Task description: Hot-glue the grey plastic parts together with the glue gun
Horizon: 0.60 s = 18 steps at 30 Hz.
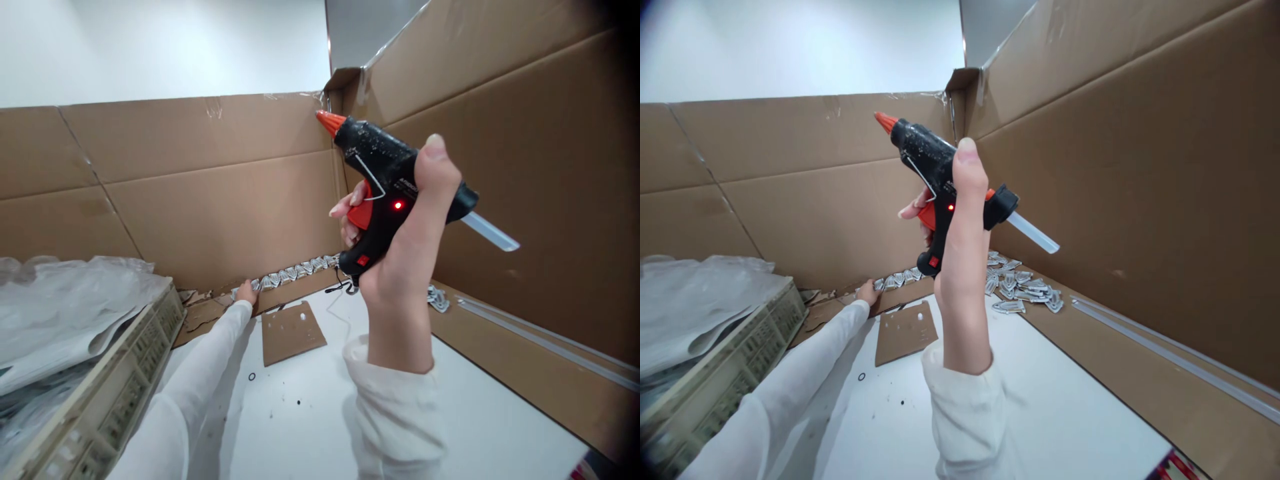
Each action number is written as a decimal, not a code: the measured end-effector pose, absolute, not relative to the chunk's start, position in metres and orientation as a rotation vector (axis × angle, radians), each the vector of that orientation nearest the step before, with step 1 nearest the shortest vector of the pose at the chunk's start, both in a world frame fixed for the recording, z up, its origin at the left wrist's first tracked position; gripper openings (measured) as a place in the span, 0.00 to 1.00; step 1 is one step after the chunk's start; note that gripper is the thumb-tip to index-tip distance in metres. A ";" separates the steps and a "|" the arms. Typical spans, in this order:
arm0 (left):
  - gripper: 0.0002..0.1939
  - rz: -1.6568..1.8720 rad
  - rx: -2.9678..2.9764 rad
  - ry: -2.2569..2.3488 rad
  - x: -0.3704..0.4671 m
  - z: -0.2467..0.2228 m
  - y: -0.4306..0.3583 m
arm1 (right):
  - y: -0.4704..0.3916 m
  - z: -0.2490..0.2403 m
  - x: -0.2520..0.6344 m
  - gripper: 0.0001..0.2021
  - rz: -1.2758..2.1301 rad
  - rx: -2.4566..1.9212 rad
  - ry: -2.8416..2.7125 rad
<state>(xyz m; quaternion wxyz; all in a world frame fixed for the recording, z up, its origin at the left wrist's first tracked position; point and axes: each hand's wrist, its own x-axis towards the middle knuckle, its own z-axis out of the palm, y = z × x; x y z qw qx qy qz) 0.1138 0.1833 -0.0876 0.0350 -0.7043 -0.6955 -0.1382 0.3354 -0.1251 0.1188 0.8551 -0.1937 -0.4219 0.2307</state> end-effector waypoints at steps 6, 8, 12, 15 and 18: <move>0.29 -0.386 -2.181 -2.004 0.122 -0.084 0.175 | -0.123 0.117 0.337 0.24 0.444 -0.463 -0.909; 0.28 -0.347 -2.259 -1.879 0.128 -0.082 0.171 | -0.121 0.117 0.337 0.24 0.442 -0.458 -0.915; 0.25 -0.281 -2.317 -1.765 0.140 -0.082 0.168 | -0.123 0.119 0.335 0.24 0.500 -0.407 -0.866; 0.26 -0.266 -2.281 -1.791 0.146 -0.084 0.171 | -0.125 0.122 0.333 0.23 0.518 -0.384 -0.807; 0.29 -0.273 -2.223 -1.841 0.152 -0.085 0.174 | -0.126 0.122 0.333 0.21 0.523 -0.346 -0.831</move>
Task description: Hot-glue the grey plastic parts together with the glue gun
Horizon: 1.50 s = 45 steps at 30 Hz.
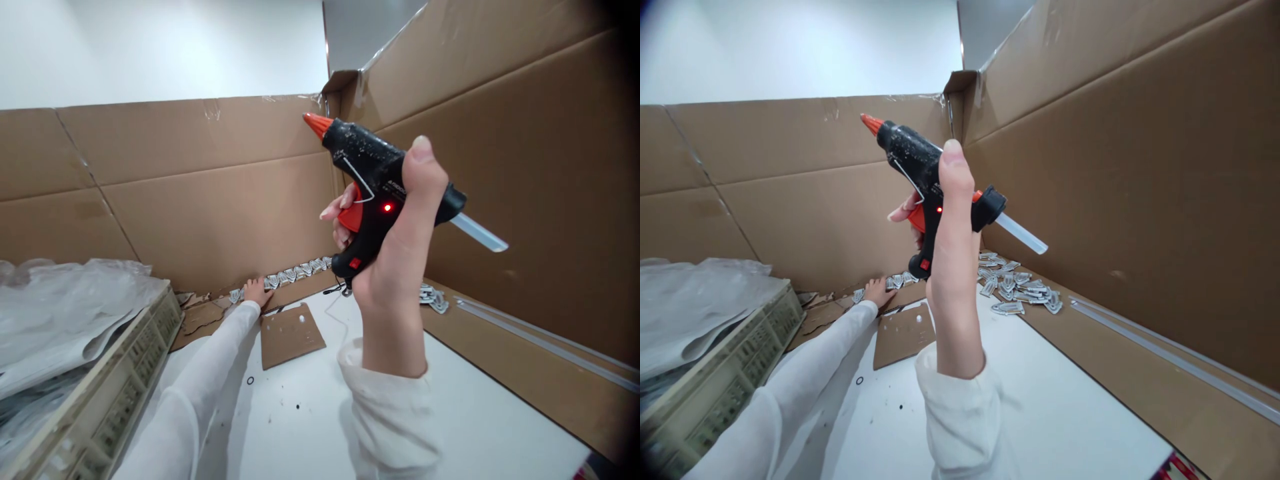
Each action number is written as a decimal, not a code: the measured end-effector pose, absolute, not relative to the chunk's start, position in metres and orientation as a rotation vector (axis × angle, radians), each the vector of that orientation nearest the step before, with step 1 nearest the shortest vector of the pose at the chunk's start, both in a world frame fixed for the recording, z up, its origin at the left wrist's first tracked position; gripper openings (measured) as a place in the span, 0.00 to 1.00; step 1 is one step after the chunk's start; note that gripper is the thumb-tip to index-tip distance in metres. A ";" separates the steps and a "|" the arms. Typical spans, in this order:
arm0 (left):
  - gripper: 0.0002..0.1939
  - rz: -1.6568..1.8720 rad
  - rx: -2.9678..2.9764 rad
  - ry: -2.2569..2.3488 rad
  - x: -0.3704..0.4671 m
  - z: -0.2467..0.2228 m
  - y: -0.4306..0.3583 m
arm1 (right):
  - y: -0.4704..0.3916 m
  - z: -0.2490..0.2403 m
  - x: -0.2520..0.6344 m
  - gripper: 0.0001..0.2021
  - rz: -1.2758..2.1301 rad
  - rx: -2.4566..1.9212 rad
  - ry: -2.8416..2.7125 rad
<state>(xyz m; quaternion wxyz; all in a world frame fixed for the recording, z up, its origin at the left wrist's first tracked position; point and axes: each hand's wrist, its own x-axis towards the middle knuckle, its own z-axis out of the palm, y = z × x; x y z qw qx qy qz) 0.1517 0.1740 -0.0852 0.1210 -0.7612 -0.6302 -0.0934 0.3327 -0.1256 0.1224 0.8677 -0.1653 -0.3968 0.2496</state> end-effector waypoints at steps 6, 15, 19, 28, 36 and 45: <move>0.24 -0.306 -2.127 -1.915 0.158 -0.088 0.176 | -0.125 0.122 0.333 0.21 0.505 -0.397 -0.856; 0.25 -0.259 -2.164 -1.875 0.155 -0.087 0.177 | -0.123 0.124 0.331 0.22 0.510 -0.307 -0.838; 0.24 -0.208 -2.186 -1.868 0.156 -0.083 0.179 | -0.121 0.121 0.332 0.22 0.520 -0.303 -0.860; 0.23 -0.204 -2.106 -1.834 0.155 -0.087 0.176 | -0.121 0.121 0.332 0.22 0.518 -0.296 -0.841; 0.22 -0.240 -2.060 -1.786 0.158 -0.092 0.179 | -0.121 0.118 0.333 0.23 0.520 -0.278 -0.880; 0.26 -0.287 -2.123 -1.670 0.163 -0.100 0.177 | -0.121 0.118 0.333 0.25 0.537 -0.316 -0.873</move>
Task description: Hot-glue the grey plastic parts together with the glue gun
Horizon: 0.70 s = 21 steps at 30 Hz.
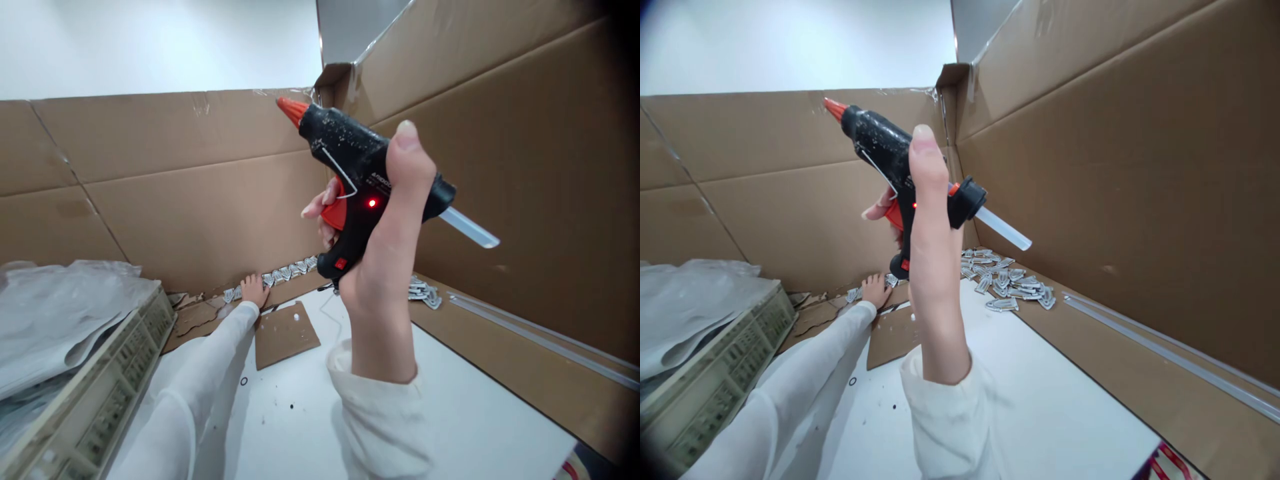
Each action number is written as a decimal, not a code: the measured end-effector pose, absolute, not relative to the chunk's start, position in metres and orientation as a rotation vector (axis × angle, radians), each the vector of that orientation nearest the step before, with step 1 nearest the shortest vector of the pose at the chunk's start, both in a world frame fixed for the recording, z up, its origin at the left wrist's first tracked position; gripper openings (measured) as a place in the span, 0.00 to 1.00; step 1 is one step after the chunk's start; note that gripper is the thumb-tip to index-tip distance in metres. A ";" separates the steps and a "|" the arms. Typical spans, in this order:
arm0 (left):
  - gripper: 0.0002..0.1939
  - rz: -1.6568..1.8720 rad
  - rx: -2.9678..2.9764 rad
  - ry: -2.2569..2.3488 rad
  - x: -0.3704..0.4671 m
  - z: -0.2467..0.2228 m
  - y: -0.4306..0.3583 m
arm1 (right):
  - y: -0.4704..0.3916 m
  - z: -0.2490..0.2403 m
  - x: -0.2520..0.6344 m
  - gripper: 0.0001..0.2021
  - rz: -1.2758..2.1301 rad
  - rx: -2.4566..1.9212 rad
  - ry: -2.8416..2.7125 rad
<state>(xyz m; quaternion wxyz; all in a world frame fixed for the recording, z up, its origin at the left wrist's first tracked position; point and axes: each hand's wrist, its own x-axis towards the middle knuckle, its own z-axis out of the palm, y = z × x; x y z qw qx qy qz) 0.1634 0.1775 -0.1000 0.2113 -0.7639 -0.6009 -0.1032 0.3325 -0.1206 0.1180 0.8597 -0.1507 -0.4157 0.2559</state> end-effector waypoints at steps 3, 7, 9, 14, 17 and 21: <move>0.26 -0.251 -2.245 -1.544 0.168 -0.101 0.178 | -0.121 0.119 0.332 0.24 0.524 -0.332 -0.851; 0.25 -0.208 -2.335 -1.476 0.172 -0.102 0.179 | -0.123 0.122 0.331 0.24 0.513 -0.346 -0.861; 0.24 -0.197 -2.349 -1.470 0.172 -0.102 0.179 | -0.124 0.123 0.331 0.25 0.514 -0.345 -0.865; 0.24 -0.176 -2.338 -1.496 0.170 -0.099 0.179 | -0.123 0.121 0.331 0.26 0.496 -0.350 -0.902; 0.24 -0.155 -2.337 -1.504 0.170 -0.096 0.178 | -0.122 0.119 0.330 0.28 0.466 -0.363 -0.912; 0.22 -0.120 -2.341 -1.497 0.169 -0.094 0.176 | -0.122 0.118 0.331 0.28 0.479 -0.360 -0.919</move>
